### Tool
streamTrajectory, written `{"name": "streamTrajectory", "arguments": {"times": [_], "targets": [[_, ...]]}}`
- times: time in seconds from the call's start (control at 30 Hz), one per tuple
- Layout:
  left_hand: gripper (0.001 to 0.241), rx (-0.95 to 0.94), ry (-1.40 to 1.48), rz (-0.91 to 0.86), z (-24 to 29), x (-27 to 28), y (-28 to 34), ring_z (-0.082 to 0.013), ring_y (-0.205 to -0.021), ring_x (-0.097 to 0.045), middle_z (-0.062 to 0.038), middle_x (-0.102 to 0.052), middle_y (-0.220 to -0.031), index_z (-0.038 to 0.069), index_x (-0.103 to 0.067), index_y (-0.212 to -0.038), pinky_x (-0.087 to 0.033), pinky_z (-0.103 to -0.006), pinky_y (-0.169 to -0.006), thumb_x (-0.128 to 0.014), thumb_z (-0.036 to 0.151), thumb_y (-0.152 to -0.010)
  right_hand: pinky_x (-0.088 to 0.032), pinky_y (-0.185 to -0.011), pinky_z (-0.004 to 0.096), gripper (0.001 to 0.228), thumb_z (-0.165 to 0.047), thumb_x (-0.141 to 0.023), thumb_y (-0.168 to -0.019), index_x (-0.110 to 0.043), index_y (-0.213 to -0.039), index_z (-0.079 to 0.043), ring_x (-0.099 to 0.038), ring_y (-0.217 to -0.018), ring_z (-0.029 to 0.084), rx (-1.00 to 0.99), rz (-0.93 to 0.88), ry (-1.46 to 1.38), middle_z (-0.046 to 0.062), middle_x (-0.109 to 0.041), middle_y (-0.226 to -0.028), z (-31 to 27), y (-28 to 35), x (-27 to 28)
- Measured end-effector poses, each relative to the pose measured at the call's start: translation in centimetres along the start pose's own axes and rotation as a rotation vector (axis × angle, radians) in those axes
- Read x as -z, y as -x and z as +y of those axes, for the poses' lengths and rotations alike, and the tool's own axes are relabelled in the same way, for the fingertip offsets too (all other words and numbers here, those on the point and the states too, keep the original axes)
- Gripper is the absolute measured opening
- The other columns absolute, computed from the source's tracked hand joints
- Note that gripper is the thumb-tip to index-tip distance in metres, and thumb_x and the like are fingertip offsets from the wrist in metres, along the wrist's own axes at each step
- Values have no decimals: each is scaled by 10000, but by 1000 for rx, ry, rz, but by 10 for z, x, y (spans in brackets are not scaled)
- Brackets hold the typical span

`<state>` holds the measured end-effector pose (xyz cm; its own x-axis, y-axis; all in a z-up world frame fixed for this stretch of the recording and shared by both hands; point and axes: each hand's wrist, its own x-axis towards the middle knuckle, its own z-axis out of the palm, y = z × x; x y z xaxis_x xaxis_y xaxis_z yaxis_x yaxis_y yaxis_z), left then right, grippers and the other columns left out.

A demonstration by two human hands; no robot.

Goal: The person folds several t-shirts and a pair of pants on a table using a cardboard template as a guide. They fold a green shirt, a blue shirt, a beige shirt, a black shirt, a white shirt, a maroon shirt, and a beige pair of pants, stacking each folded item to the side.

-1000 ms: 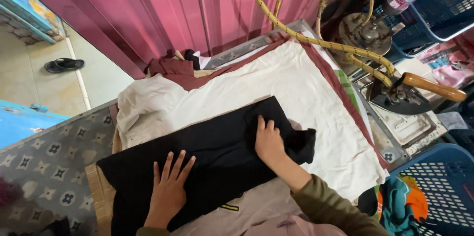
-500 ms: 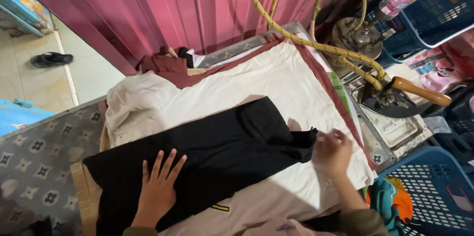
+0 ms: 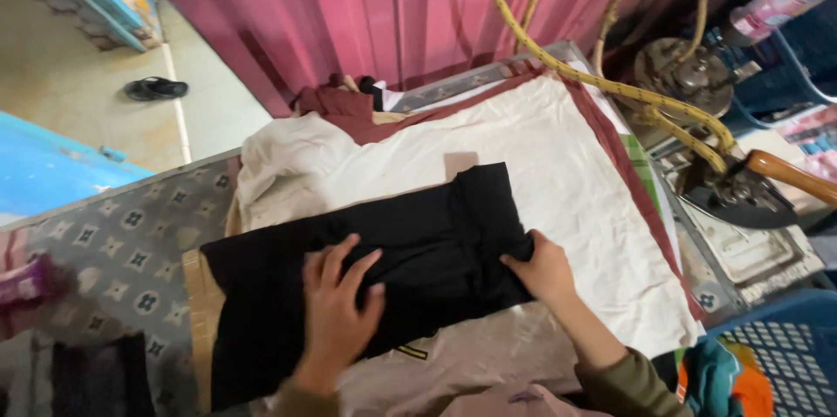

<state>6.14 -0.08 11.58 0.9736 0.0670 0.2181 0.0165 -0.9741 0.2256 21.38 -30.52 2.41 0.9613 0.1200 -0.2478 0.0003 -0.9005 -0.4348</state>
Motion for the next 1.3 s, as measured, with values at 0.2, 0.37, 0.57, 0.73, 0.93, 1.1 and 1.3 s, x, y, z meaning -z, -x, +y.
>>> {"name": "streamTrajectory", "arguments": {"times": [0.2, 0.37, 0.57, 0.73, 0.93, 1.1, 1.3], "targets": [[742, 739, 1517, -39, 75, -78, -18, -161, -1136, -630, -61, -557, -1388, 174, -399, -1442, -525, -331, -951, -805, 203, -821, -535, -741, 556, 373, -132, -704, -846, -565, -1188, -77, -677, -880, 468, 317, -83, -141, 239, -690, -981, -82, 77, -56], [370, 873, 1527, 160, -13, -105, 28, -163, -878, -676, -65, -742, -1031, -18, -702, -1172, -564, -339, -768, -746, 240, -911, -566, -779, 475, 625, -84, -774, -796, -515, -1362, -35, -644, -987, 413, 793, -591, -573, 219, -578, -1224, -138, 103, 6], [335, 1026, 1382, 51, -146, 20, 78, -163, -808, -671, -40, -724, -964, 47, -680, -1188, -551, -344, -713, -710, 234, -910, -510, -1069, 461, 493, -179, -780, -895, -652, -1371, -164, -604, -1316, 337, 1220, -128, -563, 105, -573, -1484, -165, 73, 1], [405, 948, 1679, -66, -268, -36, 141, -182, -923, -678, -47, -710, -1075, 19, -634, -1287, -538, -369, -760, -720, 283, -991, -228, -1191, 611, 597, -420, -692, -918, -554, -1480, -273, -315, -1497, 422, 1368, -119, -200, 185, -328, -1643, -210, 61, -66], [517, 992, 988, -438, -306, -18, 113, -261, -1034, -698, -142, -764, -1183, 4, -675, -1302, -538, -396, -875, -728, 363, -935, -91, -1174, 698, 656, -549, -604, -930, -466, -1535, -336, -172, -1536, 418, 1368, -139, 111, 180, -226, -1671, -210, 51, -127], [307, 757, -52, -37, -281, 19, 50, -420, -1145, -629, -220, -675, -1223, 111, -699, -1256, -501, -490, -937, -650, 188, -963, -220, -1049, 736, 647, -482, -705, -803, -579, -1378, -213, -336, -1386, 490, 1280, -72, 6, 289, -380, -1500, -247, 113, -113], [322, 170, 461, -72, -261, -15, -9, -372, -1095, -610, -178, -642, -1163, 46, -632, -1189, -511, -459, -919, -627, 293, -983, -454, -964, 495, 548, -289, -656, -966, -644, -1451, -34, -567, -1144, 349, 1606, -11, -143, 207, -588, -1404, -257, 167, -203]]}}
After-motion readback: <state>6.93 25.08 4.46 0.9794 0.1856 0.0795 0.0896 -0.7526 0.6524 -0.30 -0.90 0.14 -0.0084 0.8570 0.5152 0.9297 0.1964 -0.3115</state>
